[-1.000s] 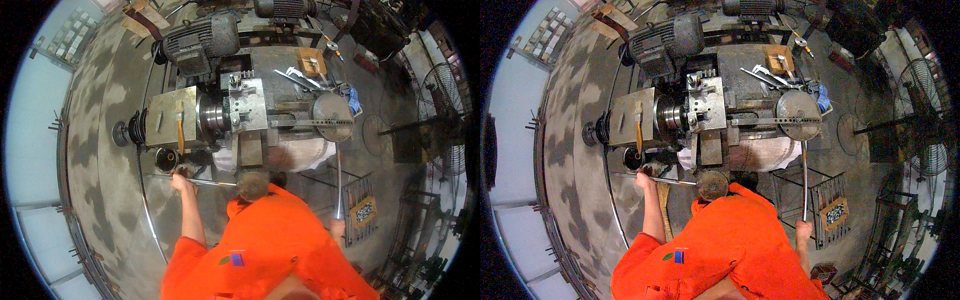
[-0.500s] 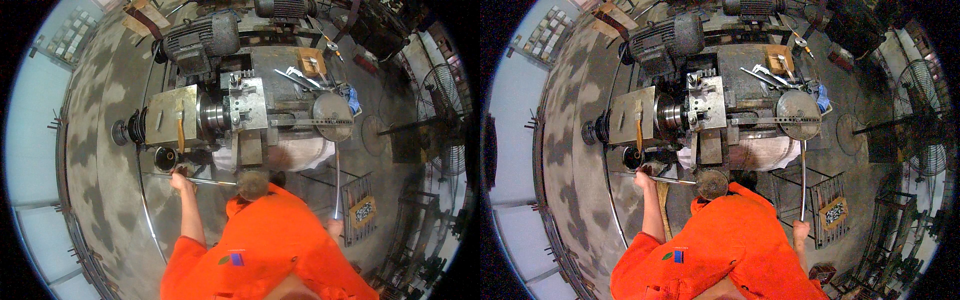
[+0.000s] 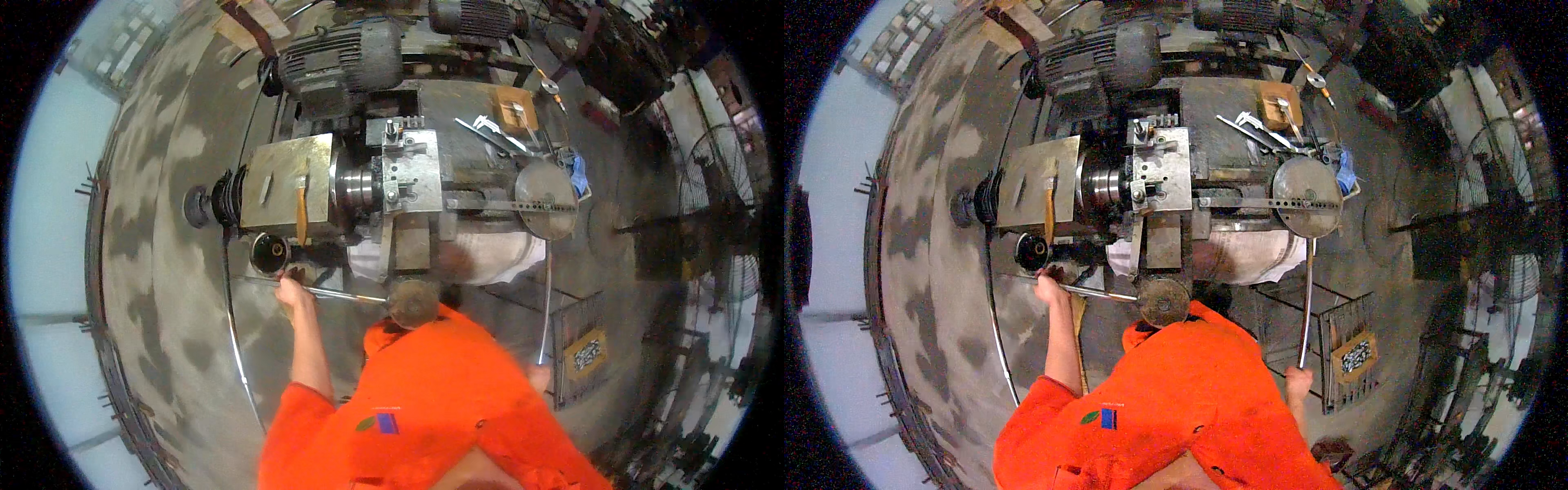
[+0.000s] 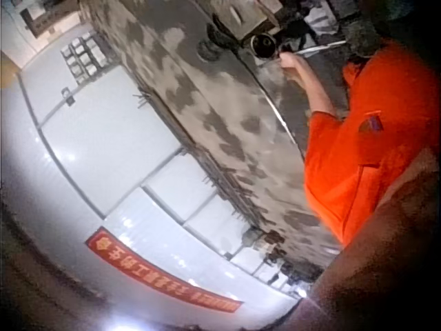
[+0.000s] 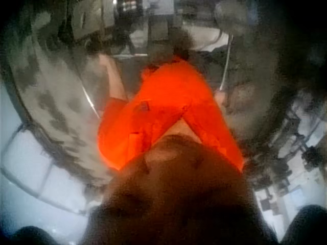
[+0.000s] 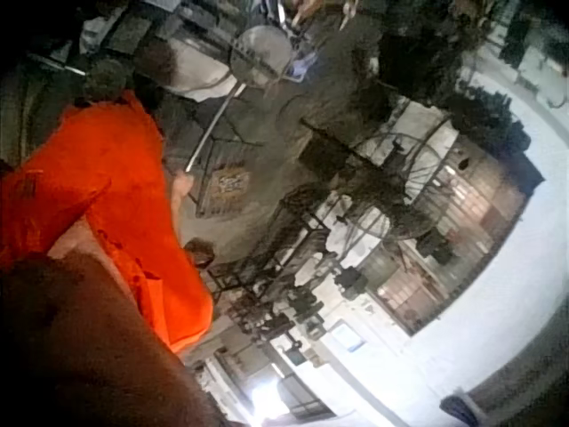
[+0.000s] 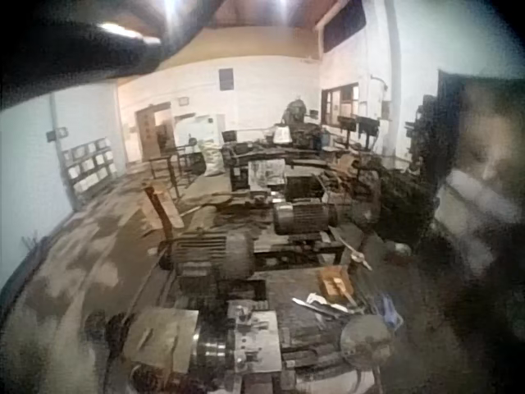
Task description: The person uses a dial caliper to measure a small cylindrical metal part in a workshop setting. They manipulate the caliper jaws to fit the object and read the dial gauge to determine dimensions.
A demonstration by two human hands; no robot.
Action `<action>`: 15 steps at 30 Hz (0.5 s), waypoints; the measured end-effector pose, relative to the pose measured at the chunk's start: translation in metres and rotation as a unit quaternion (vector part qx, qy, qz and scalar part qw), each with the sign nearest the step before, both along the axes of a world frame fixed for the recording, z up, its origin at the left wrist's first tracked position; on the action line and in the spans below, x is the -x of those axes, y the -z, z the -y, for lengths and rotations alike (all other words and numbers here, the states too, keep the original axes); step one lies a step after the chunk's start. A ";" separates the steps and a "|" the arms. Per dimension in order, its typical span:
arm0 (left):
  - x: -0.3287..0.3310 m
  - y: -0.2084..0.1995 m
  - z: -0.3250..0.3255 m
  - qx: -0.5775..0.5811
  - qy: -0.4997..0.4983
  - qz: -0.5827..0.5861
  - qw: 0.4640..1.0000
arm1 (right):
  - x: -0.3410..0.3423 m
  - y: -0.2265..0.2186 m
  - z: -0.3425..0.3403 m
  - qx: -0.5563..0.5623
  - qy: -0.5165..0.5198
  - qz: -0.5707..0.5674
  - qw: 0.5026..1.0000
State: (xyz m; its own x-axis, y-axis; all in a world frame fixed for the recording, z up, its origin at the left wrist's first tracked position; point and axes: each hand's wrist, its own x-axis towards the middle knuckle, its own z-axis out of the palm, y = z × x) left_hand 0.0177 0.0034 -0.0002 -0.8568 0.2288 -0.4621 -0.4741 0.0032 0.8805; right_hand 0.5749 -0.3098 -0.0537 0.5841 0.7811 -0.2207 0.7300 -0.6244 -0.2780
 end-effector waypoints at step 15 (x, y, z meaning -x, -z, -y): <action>0.005 0.015 0.002 -0.076 0.009 -0.045 0.996 | -0.035 0.030 0.019 0.005 -0.073 -0.056 0.996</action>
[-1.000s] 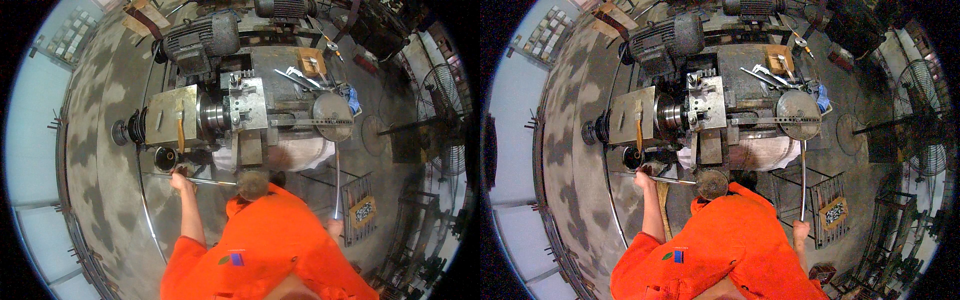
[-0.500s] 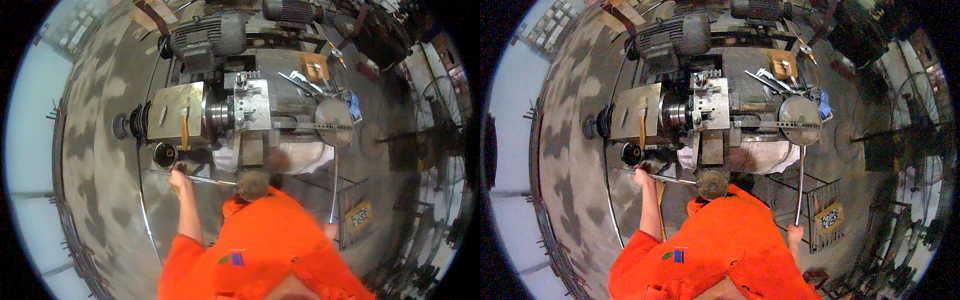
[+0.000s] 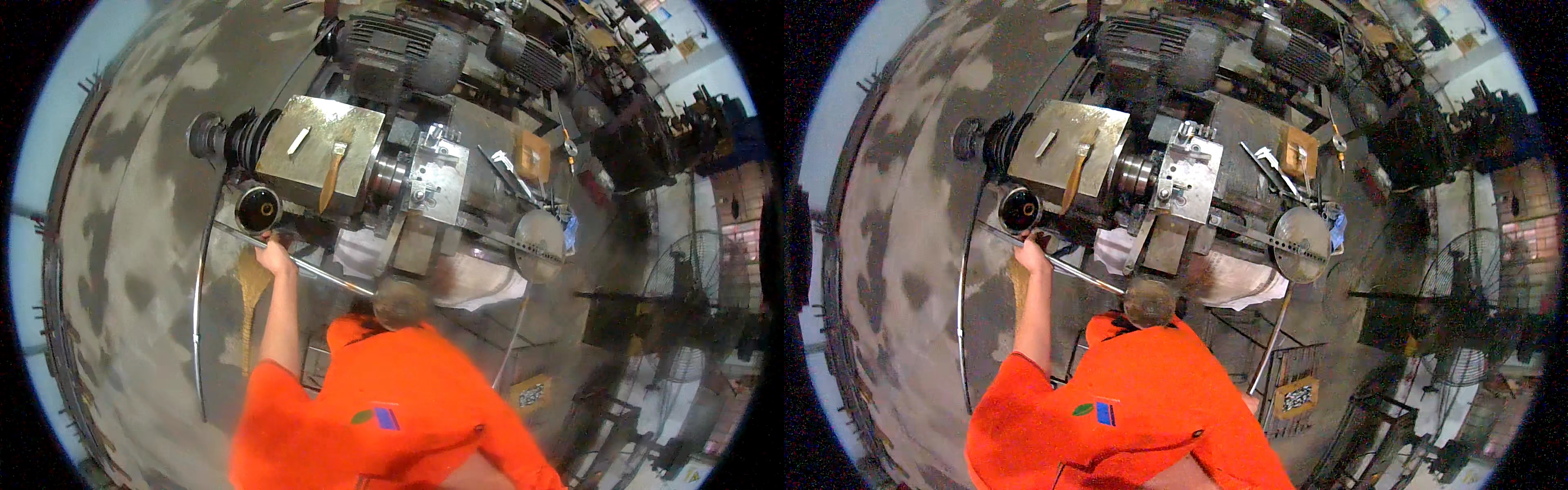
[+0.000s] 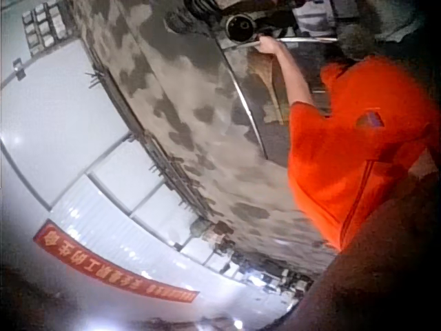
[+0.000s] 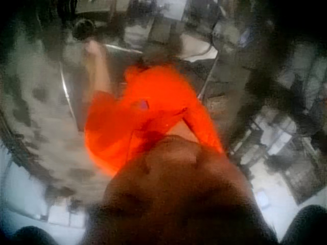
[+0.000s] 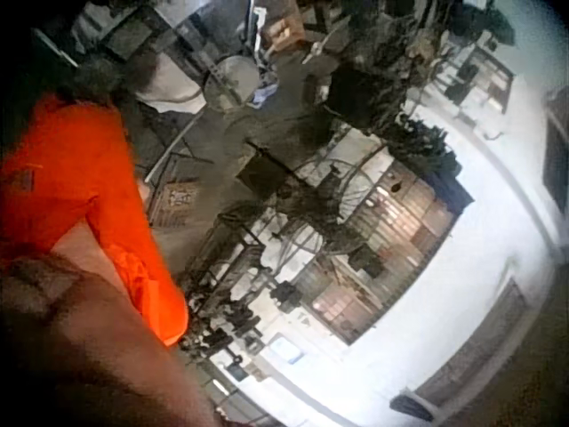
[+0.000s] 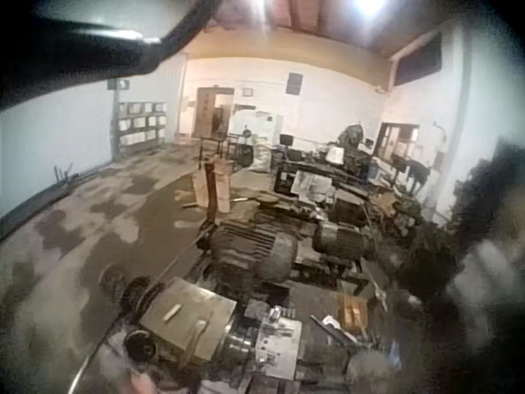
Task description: The person uses a dial caliper to measure a small cylindrical metal part in a workshop setting. They manipulate the caliper jaws to fit the object and read the dial gauge to determine dimensions.
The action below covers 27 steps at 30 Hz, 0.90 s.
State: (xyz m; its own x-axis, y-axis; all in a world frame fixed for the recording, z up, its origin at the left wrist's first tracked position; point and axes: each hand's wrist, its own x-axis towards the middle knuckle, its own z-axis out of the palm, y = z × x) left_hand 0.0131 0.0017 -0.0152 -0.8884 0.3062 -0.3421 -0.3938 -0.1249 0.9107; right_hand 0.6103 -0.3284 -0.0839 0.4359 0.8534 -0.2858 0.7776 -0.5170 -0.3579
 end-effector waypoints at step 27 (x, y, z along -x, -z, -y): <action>-0.004 -0.005 -0.002 0.012 -0.033 0.013 0.999 | -0.037 -0.031 -0.043 0.099 0.048 0.053 0.992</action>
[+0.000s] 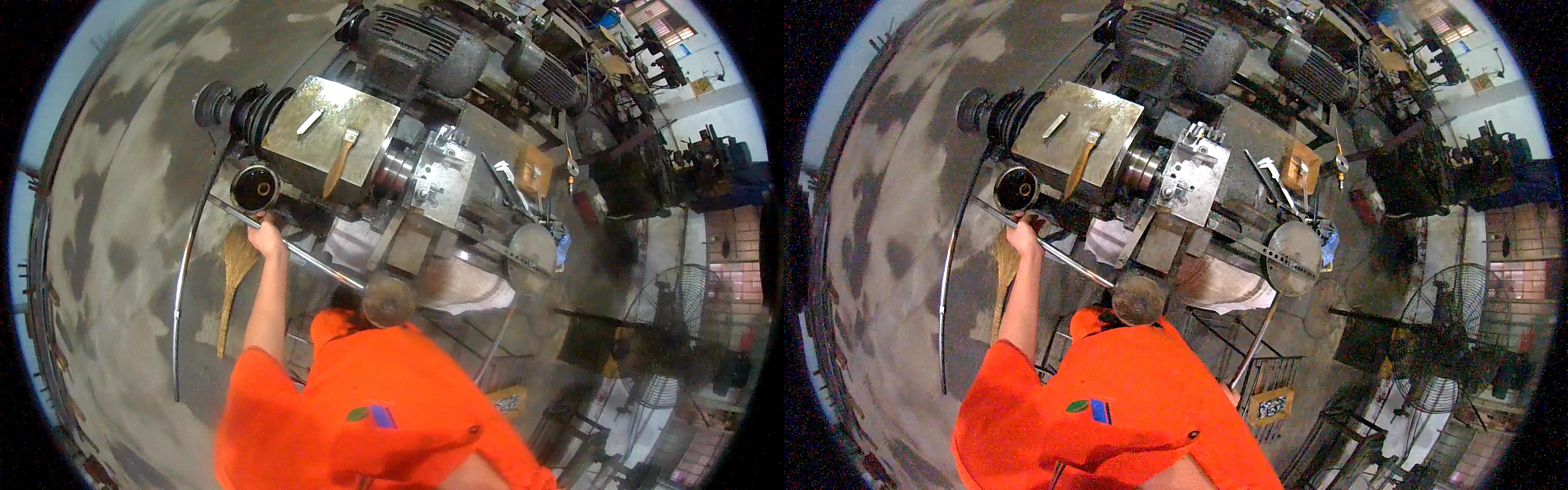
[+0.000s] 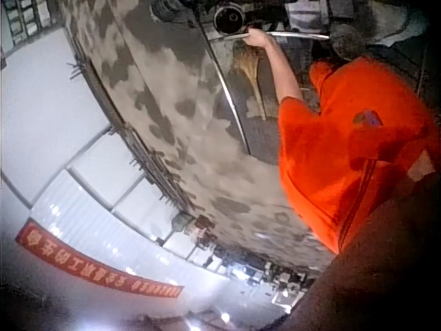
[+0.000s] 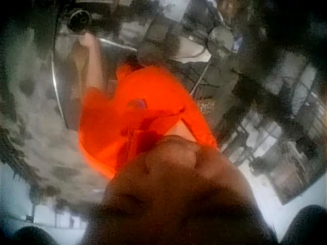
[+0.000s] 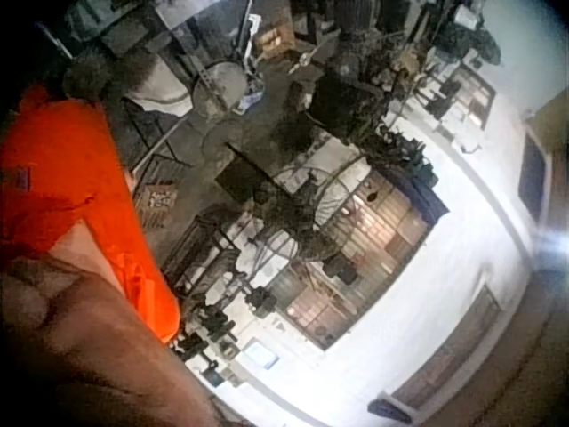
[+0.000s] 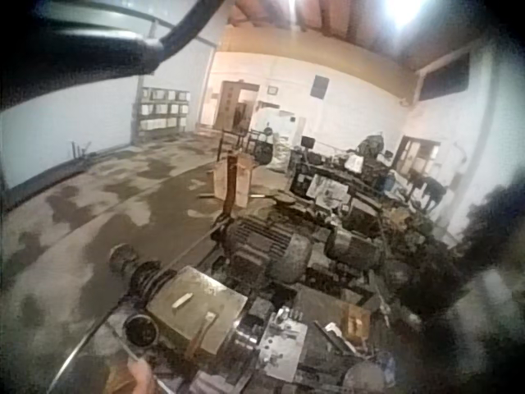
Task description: The person uses a dial caliper to measure a small cylindrical metal part in a workshop setting. They manipulate the caliper jaws to fit the object and read the dial gauge to determine dimensions.
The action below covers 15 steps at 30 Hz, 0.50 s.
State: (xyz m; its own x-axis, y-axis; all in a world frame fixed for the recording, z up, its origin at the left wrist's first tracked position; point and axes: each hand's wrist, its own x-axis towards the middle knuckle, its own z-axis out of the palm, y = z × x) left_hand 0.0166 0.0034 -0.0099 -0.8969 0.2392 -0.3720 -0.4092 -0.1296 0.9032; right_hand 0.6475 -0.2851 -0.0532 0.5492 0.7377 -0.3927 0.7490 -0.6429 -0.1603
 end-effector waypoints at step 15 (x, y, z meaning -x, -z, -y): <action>-0.006 0.006 0.002 0.057 0.025 -0.022 0.998 | -0.172 -0.036 -0.115 0.043 0.054 0.233 0.970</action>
